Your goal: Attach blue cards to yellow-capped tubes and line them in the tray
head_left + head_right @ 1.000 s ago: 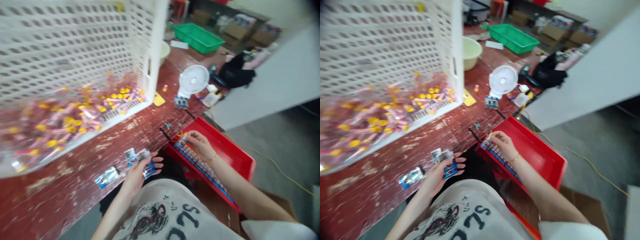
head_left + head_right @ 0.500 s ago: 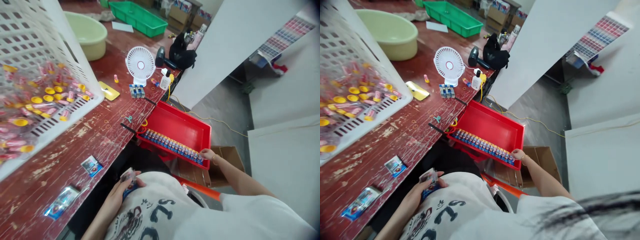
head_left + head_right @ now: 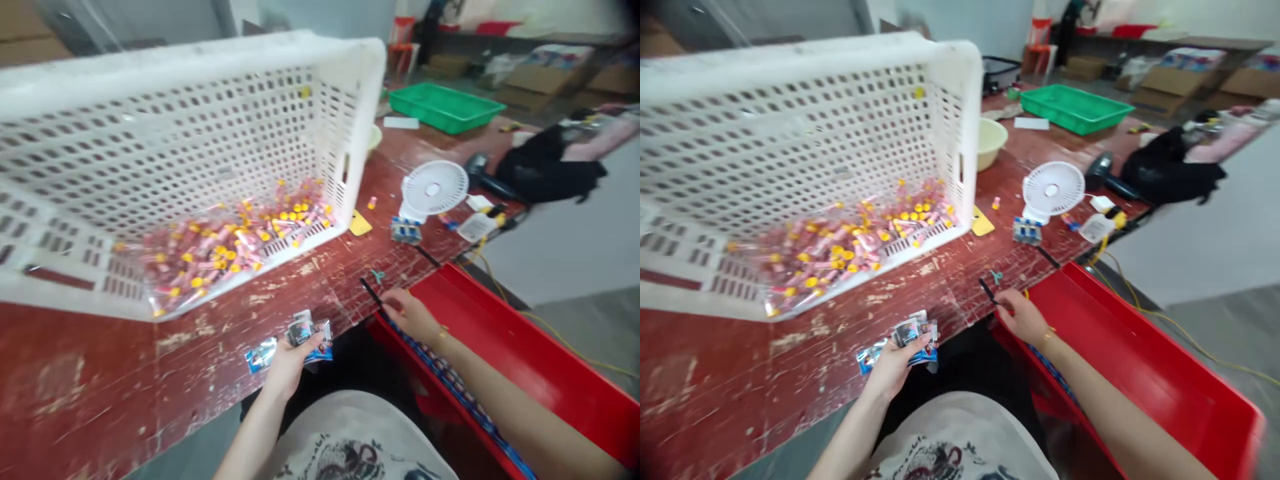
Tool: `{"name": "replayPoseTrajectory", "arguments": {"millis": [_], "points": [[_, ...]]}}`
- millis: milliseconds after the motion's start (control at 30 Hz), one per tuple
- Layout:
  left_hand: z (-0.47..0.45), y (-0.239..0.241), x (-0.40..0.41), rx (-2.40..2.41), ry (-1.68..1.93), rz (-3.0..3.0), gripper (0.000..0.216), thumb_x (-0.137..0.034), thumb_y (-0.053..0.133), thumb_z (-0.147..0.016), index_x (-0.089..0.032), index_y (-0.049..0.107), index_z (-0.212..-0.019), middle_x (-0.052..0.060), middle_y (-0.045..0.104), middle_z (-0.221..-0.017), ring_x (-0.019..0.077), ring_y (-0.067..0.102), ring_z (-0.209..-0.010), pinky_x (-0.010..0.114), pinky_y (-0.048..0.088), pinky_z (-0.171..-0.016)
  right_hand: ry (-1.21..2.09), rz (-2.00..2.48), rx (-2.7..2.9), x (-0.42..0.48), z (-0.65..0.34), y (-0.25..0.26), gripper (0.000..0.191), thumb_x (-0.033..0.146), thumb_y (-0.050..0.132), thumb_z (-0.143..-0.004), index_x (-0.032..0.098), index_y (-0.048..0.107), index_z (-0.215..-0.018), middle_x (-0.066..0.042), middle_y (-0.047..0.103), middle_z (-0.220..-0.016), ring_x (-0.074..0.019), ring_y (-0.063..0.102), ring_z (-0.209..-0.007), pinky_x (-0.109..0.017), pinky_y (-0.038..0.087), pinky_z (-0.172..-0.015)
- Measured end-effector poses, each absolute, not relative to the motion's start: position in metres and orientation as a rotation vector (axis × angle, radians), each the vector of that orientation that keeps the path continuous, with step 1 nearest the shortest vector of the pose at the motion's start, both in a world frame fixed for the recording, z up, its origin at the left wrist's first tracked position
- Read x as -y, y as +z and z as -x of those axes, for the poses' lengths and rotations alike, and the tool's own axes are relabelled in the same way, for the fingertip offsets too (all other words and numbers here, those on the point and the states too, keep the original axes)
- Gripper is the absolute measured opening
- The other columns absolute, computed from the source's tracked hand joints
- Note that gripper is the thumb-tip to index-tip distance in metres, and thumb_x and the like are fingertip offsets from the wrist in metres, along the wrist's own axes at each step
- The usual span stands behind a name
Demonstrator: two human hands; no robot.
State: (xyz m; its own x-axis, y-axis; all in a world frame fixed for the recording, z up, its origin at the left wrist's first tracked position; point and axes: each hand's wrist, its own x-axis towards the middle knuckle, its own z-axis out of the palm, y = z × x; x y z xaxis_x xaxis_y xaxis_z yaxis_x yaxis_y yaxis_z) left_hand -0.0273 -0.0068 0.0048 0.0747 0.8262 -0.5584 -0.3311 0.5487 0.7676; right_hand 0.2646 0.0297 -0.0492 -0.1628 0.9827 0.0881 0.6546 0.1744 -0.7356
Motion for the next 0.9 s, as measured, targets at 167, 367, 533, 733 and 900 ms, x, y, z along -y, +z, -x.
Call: {"name": "replayPoseTrajectory", "arguments": {"millis": [167,367,533,733,900], "points": [[0.068,0.013,0.006,-1.248,1.062,-0.409,0.038,-0.036,0.084,-0.058,-0.011,0.073,-0.085,0.009,0.075,-0.08,0.0213,0.07,-0.074,0.031,0.055,-0.074,0.608,1.413,2.038,-0.173,-0.094,-0.019,0.023,0.017,0.051,-0.081,0.015,0.057,-0.103,-0.015,0.055,-0.114,-0.0257,0.05,-0.11,-0.042,0.04,-0.098],[0.072,0.014,0.0,-1.32,1.132,-0.32,0.039,-0.035,0.086,-0.054,-0.011,0.07,-0.082,0.008,0.073,-0.072,0.0192,0.068,-0.062,0.029,0.057,-0.057,0.653,1.446,1.999,-0.221,-0.057,-0.029,0.015,0.015,0.058,-0.075,0.01,0.059,-0.088,-0.023,0.044,-0.128,-0.035,0.042,-0.117,-0.051,0.031,-0.102],[0.063,0.011,-0.016,-1.343,1.142,-0.406,0.041,-0.033,0.088,-0.049,-0.009,0.071,-0.078,0.008,0.073,-0.071,0.0204,0.068,-0.061,0.028,0.056,-0.053,0.766,1.395,1.85,-0.17,-0.094,-0.023,0.017,0.024,0.048,-0.085,0.016,0.048,-0.1,-0.014,0.059,-0.105,-0.0227,0.059,-0.096,-0.038,0.048,-0.085],[0.057,0.011,-0.025,-1.263,1.082,-0.581,0.034,-0.038,0.081,-0.062,-0.011,0.072,-0.081,0.006,0.071,-0.068,0.0195,0.067,-0.062,0.03,0.055,-0.061,1.207,0.893,1.579,-0.115,-0.125,0.032,0.026,0.035,0.06,-0.084,0.023,0.039,-0.094,-0.001,0.062,-0.086,-0.0126,0.063,-0.075,-0.027,0.052,-0.068],[0.05,0.011,-0.025,-1.283,1.119,-0.585,0.034,-0.033,0.085,-0.056,-0.013,0.07,-0.079,0.006,0.073,-0.074,0.0203,0.067,-0.068,0.03,0.053,-0.066,1.182,0.877,1.682,-0.102,-0.13,0.06,0.021,0.033,0.062,-0.084,0.022,0.046,-0.092,-0.004,0.064,-0.088,-0.0159,0.064,-0.083,-0.033,0.053,-0.077]]}}
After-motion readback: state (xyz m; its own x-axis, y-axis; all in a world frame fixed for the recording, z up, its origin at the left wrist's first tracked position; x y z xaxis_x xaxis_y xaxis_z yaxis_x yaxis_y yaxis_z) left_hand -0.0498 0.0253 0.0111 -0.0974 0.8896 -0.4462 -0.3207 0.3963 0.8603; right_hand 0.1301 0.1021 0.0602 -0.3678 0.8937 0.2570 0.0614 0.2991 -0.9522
